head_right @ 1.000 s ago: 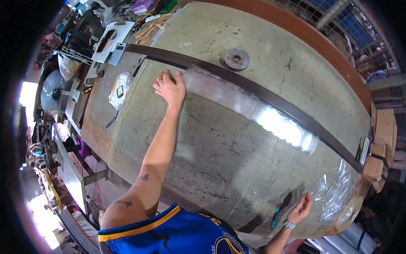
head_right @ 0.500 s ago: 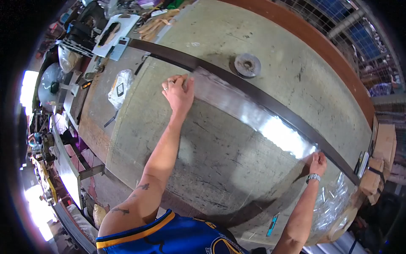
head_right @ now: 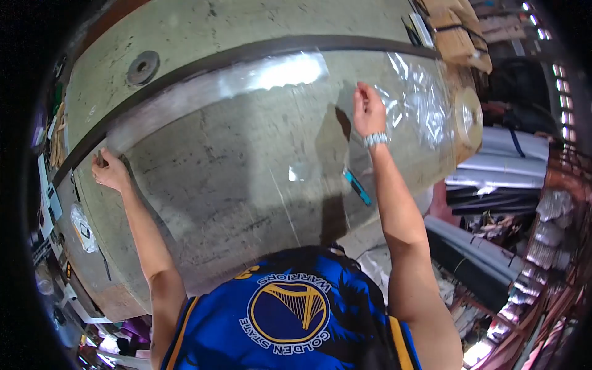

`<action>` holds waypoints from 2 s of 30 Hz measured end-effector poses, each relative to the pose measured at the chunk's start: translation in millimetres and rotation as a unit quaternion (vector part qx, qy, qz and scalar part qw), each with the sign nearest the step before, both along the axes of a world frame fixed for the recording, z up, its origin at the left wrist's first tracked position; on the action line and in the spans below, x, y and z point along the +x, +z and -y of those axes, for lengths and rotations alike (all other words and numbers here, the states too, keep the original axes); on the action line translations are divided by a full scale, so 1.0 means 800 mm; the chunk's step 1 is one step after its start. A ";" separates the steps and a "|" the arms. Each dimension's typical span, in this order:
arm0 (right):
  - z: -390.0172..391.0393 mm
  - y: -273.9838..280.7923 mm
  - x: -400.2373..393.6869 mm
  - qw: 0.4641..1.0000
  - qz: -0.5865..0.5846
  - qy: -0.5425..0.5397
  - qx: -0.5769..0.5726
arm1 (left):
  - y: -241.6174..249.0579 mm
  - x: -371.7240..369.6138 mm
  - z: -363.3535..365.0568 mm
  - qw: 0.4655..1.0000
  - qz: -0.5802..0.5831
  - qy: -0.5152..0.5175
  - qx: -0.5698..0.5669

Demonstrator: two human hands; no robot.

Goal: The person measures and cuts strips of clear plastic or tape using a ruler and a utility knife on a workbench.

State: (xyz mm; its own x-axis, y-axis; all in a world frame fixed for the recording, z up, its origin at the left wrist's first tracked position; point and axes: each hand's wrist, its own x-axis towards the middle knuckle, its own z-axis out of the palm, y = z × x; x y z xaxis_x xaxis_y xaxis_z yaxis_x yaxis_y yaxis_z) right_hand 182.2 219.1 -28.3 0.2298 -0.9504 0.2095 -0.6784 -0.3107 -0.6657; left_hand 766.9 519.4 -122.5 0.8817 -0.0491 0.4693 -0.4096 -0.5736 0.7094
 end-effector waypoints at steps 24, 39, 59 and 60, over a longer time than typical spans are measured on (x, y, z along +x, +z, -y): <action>-0.190 0.016 -0.145 0.969 0.165 0.119 0.137 | 0.090 -0.575 -0.115 0.760 0.009 -0.538 0.365; -0.146 -0.035 -0.065 0.952 0.092 0.273 -0.104 | 0.090 -0.538 -0.251 0.835 -0.015 -0.380 0.396; -0.400 -0.043 -0.004 0.930 -0.242 0.259 -0.097 | 0.102 -0.176 -0.445 0.835 0.020 -0.362 0.414; -0.405 -0.045 0.007 0.932 -0.233 0.259 -0.098 | 0.103 -0.165 -0.453 0.836 0.027 -0.353 0.419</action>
